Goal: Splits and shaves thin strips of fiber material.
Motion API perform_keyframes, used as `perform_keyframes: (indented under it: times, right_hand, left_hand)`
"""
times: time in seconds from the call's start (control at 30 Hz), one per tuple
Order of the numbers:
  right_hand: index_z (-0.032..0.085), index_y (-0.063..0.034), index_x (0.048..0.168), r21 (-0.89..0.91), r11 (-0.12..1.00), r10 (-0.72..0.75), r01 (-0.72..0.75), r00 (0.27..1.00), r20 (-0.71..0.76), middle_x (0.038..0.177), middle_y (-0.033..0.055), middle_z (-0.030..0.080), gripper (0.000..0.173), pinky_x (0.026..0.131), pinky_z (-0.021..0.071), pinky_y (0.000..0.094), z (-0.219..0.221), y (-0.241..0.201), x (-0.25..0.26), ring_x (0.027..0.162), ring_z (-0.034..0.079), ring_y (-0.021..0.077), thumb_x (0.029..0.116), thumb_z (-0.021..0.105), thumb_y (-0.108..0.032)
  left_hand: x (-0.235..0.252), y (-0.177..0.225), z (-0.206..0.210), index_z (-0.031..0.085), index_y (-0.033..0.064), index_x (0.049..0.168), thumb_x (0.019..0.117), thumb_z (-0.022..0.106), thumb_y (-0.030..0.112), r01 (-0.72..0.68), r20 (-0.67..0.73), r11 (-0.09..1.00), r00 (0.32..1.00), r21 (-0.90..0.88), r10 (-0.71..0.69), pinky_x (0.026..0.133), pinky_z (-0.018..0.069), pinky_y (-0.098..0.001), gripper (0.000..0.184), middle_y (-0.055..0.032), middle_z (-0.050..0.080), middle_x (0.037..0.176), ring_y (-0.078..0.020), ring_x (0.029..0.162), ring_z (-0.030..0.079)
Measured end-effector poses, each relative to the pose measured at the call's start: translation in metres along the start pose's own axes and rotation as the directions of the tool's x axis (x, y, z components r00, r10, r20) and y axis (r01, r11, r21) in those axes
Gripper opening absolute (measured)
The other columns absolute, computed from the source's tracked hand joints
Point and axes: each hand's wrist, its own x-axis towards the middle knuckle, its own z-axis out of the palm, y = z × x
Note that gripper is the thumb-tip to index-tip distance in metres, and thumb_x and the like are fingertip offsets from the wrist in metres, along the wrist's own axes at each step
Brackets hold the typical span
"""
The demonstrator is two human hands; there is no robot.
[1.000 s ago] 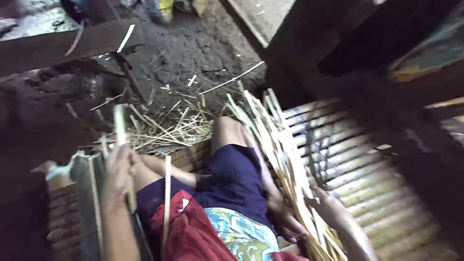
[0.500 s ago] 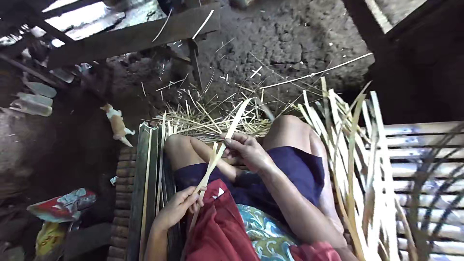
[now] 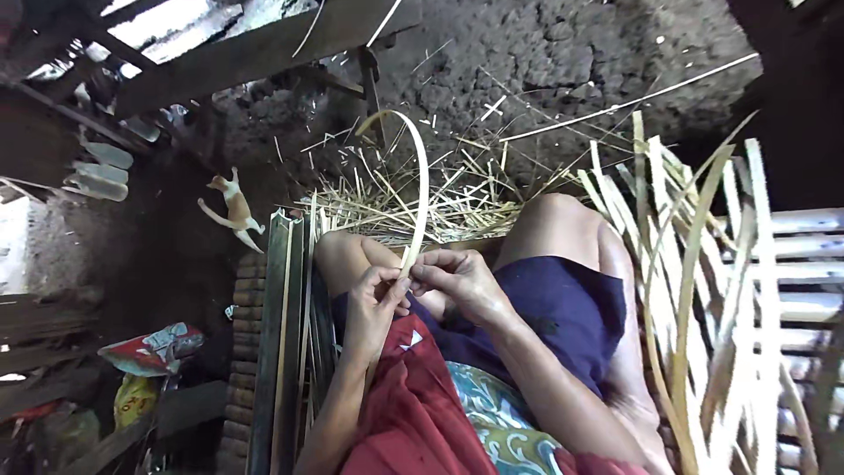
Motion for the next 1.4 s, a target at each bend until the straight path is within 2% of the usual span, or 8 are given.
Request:
perform_keyframes:
  times: [0.47, 0.77, 0.83, 0.9, 0.97, 1.03, 1.13, 1.4]
  right_hand:
    - [0.071, -0.0082, 0.084, -0.058, 0.995, -0.084, 0.082, 0.996, -0.026, 0.068, -0.0029, 0.07, 0.01, 0.061, 0.0591, 0.0231, -0.006, 0.001, 0.003, 0.059, 0.066, 0.0052, 0.0886, 0.066, 0.0]
    - [0.061, -0.0128, 0.087, -0.202, 0.978, -0.094, 0.06, 0.982, -0.162, 0.071, -0.0132, 0.065, 0.012, 0.06, 0.0573, 0.0182, 0.001, 0.005, 0.005, 0.061, 0.064, -0.0025, 0.0839, 0.06, -0.002]
    - [0.059, -0.0155, 0.092, -0.113, 0.994, 0.003, -0.006, 1.0, -0.028, 0.079, -0.0128, 0.067, 0.013, 0.065, 0.0562, 0.0182, -0.009, 0.01, 0.011, 0.069, 0.064, -0.002, 0.0891, 0.054, -0.004]
    - [0.061, -0.0165, 0.103, -0.063, 0.997, 0.057, -0.047, 0.982, 0.179, 0.093, -0.01, 0.07, 0.018, 0.075, 0.0576, 0.021, -0.022, 0.007, 0.016, 0.082, 0.067, 0.0012, 0.0917, 0.049, -0.009]
    - [0.06, -0.0171, 0.106, -0.031, 0.997, 0.078, -0.073, 0.968, 0.237, 0.089, -0.0096, 0.072, 0.019, 0.075, 0.0596, 0.022, -0.026, -0.004, 0.023, 0.079, 0.069, 0.002, 0.0952, 0.047, -0.008]
    - [0.06, -0.0152, 0.106, -0.033, 0.993, 0.117, -0.113, 0.978, 0.173, 0.078, -0.0091, 0.071, 0.022, 0.068, 0.06, 0.0213, -0.027, -0.018, 0.033, 0.068, 0.068, 0.0026, 0.098, 0.042, -0.004]
    - [0.058, -0.0057, 0.12, -0.055, 0.977, 0.207, -0.207, 0.978, -0.006, 0.074, -0.004, 0.068, 0.027, 0.063, 0.0603, 0.0237, -0.048, -0.034, 0.061, 0.062, 0.067, 0.006, 0.1087, 0.034, -0.005]
    - [0.06, -0.004, 0.122, -0.024, 0.98, 0.177, -0.196, 0.927, -0.33, 0.075, -0.0023, 0.066, 0.026, 0.062, 0.0586, 0.025, -0.143, -0.065, 0.126, 0.06, 0.064, 0.0069, 0.1101, 0.042, -0.018]
  left_hand:
    - [0.001, -0.004, 0.021, 0.063, -0.0021, 0.105, 0.0973, 0.06, -0.001, -0.041, -0.099, 0.997, 0.995, -0.058, 0.035, 0.064, 0.0605, -0.0232, 0.009, -0.0029, 0.07, 0.083, -0.007, 0.066, 0.068]
    - [-0.004, -0.006, 0.036, 0.067, -0.0133, 0.1, 0.0936, 0.065, -0.002, -0.291, -0.136, 0.949, 0.942, 0.117, 0.306, 0.069, 0.0573, -0.0189, 0.013, -0.0165, 0.065, 0.099, -0.0068, 0.078, 0.065]
    - [-0.007, 0.005, 0.031, 0.064, -0.014, 0.107, 0.0973, 0.062, 0.001, -0.227, -0.003, 0.971, 0.974, 0.072, 0.228, 0.064, 0.0519, -0.0159, 0.018, -0.0115, 0.065, 0.092, -0.0018, 0.07, 0.059]
    - [-0.008, 0.018, 0.018, 0.057, -0.0123, 0.122, 0.1047, 0.051, 0.006, -0.028, 0.216, 1.0, 0.976, 0.012, 0.024, 0.054, 0.0439, -0.0137, 0.026, -0.0039, 0.064, 0.085, 0.0035, 0.058, 0.049]
    - [-0.011, 0.026, 0.004, 0.058, -0.0099, 0.126, 0.1084, 0.044, 0.01, 0.062, 0.341, 0.997, 0.937, 0.035, -0.07, 0.05, 0.0385, -0.014, 0.03, -0.0022, 0.065, 0.082, 0.0041, 0.053, 0.044]
    - [-0.02, 0.03, -0.011, 0.062, -0.0077, 0.125, 0.1095, 0.041, 0.013, 0.061, 0.365, 0.993, 0.926, 0.105, -0.096, 0.05, 0.0357, -0.0144, 0.033, -0.001, 0.064, 0.078, 0.0037, 0.054, 0.042]
    - [-0.041, 0.036, -0.04, 0.064, -0.0035, 0.125, 0.1096, 0.043, 0.017, 0.116, 0.315, 0.967, 0.931, 0.227, -0.185, 0.05, 0.0362, -0.0149, 0.033, 0.0014, 0.063, 0.076, 0.0033, 0.054, 0.043]
    - [-0.114, 0.032, -0.123, 0.067, 0.0001, 0.122, 0.1064, 0.043, 0.012, 0.325, 0.158, 0.876, 0.903, 0.356, -0.399, 0.046, 0.0355, -0.0099, 0.031, 0.0088, 0.067, 0.075, 0.0092, 0.05, 0.041]
